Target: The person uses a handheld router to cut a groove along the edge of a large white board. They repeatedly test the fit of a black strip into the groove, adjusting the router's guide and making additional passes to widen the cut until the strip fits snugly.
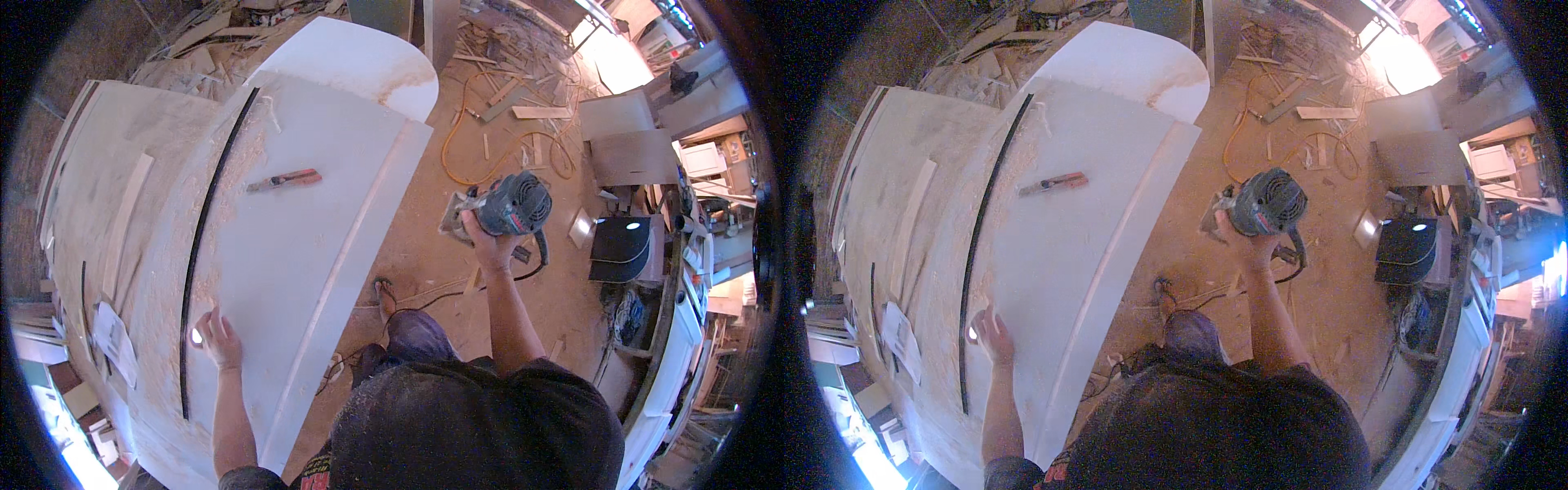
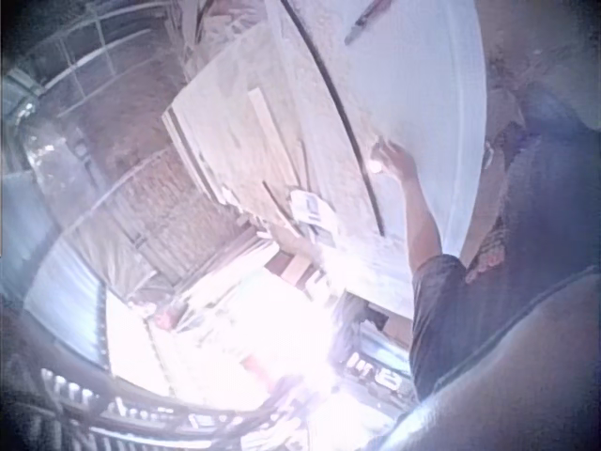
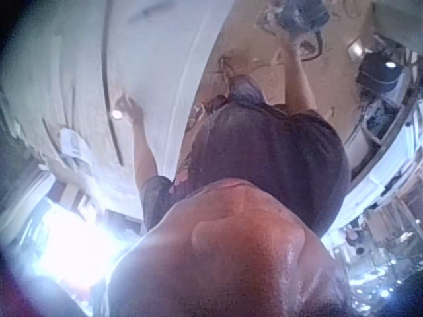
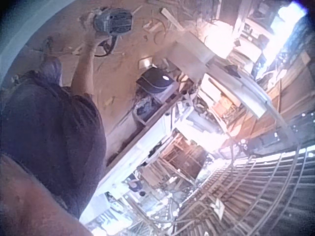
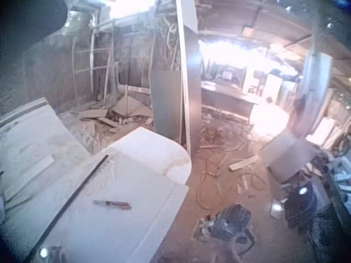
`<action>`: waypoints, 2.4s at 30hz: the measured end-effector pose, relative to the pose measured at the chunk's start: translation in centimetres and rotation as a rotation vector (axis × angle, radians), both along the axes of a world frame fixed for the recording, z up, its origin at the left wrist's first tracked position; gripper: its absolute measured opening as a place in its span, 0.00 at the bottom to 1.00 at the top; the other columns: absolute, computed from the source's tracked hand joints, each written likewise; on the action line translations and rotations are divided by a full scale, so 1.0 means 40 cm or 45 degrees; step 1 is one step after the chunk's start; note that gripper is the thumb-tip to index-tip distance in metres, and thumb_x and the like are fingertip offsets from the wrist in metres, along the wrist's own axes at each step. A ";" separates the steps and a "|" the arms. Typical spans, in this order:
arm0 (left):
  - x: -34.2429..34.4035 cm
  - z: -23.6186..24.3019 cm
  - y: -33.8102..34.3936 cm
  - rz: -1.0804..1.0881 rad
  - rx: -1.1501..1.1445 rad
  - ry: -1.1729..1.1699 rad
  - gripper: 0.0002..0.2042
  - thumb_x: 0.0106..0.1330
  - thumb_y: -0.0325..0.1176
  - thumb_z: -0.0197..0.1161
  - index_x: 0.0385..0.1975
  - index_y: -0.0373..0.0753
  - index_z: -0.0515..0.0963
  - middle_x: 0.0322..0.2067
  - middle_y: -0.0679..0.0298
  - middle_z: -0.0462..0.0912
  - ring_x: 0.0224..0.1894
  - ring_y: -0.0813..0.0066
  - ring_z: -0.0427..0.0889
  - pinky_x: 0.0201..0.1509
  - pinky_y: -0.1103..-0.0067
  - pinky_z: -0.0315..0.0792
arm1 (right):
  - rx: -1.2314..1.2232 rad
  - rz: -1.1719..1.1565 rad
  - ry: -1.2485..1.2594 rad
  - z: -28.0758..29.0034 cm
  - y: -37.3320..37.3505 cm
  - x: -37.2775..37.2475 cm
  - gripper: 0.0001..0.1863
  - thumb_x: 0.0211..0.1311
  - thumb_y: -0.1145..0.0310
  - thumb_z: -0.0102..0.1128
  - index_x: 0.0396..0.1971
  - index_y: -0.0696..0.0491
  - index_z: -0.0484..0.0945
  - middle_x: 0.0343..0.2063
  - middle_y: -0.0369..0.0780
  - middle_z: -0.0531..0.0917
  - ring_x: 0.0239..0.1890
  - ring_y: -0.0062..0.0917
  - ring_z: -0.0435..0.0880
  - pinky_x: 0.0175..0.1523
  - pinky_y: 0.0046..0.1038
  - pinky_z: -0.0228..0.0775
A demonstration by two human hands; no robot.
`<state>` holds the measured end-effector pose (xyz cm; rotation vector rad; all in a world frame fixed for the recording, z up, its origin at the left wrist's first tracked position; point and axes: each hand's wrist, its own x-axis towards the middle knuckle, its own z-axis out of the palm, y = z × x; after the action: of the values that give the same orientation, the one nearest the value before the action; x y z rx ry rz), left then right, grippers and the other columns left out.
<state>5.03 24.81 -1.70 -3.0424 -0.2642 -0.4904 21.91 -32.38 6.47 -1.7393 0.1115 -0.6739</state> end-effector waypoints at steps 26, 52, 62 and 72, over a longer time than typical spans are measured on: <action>-0.425 0.580 -0.659 -0.303 -1.247 -0.751 0.33 0.53 0.50 0.79 0.61 0.49 0.82 0.68 0.51 0.66 0.69 0.48 0.63 0.72 0.51 0.51 | 0.715 1.420 0.427 0.107 0.451 -0.550 0.37 0.59 0.63 0.77 0.65 0.53 0.68 0.59 0.40 0.77 0.61 0.36 0.77 0.66 0.40 0.73; -1.411 -0.386 -1.081 2.141 -1.790 0.673 0.14 0.65 0.37 0.63 0.46 0.40 0.87 0.50 0.52 0.88 0.52 0.56 0.88 0.54 0.59 0.81 | 0.631 1.177 0.324 0.184 0.448 -0.264 0.32 0.59 0.57 0.74 0.60 0.54 0.74 0.56 0.44 0.79 0.54 0.40 0.83 0.58 0.46 0.81; -1.924 -0.533 -1.284 1.741 -1.654 0.850 0.26 0.63 0.57 0.65 0.50 0.43 0.86 0.51 0.53 0.87 0.54 0.52 0.86 0.56 0.62 0.79 | 1.099 1.274 0.345 0.386 0.599 -0.590 0.30 0.63 0.49 0.68 0.59 0.52 0.76 0.59 0.45 0.79 0.62 0.40 0.78 0.67 0.49 0.73; -2.070 -0.306 -0.867 1.882 -1.452 -0.109 0.19 0.62 0.48 0.68 0.40 0.37 0.86 0.40 0.46 0.88 0.46 0.47 0.88 0.53 0.59 0.79 | 1.301 1.501 0.182 0.496 0.868 -1.000 0.31 0.58 0.49 0.75 0.55 0.52 0.78 0.57 0.42 0.82 0.62 0.39 0.79 0.69 0.65 0.65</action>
<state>-77.78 -9.88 -13.94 -2.2523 -3.1699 -0.3064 -18.10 2.33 26.29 -0.6193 -0.3944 0.3709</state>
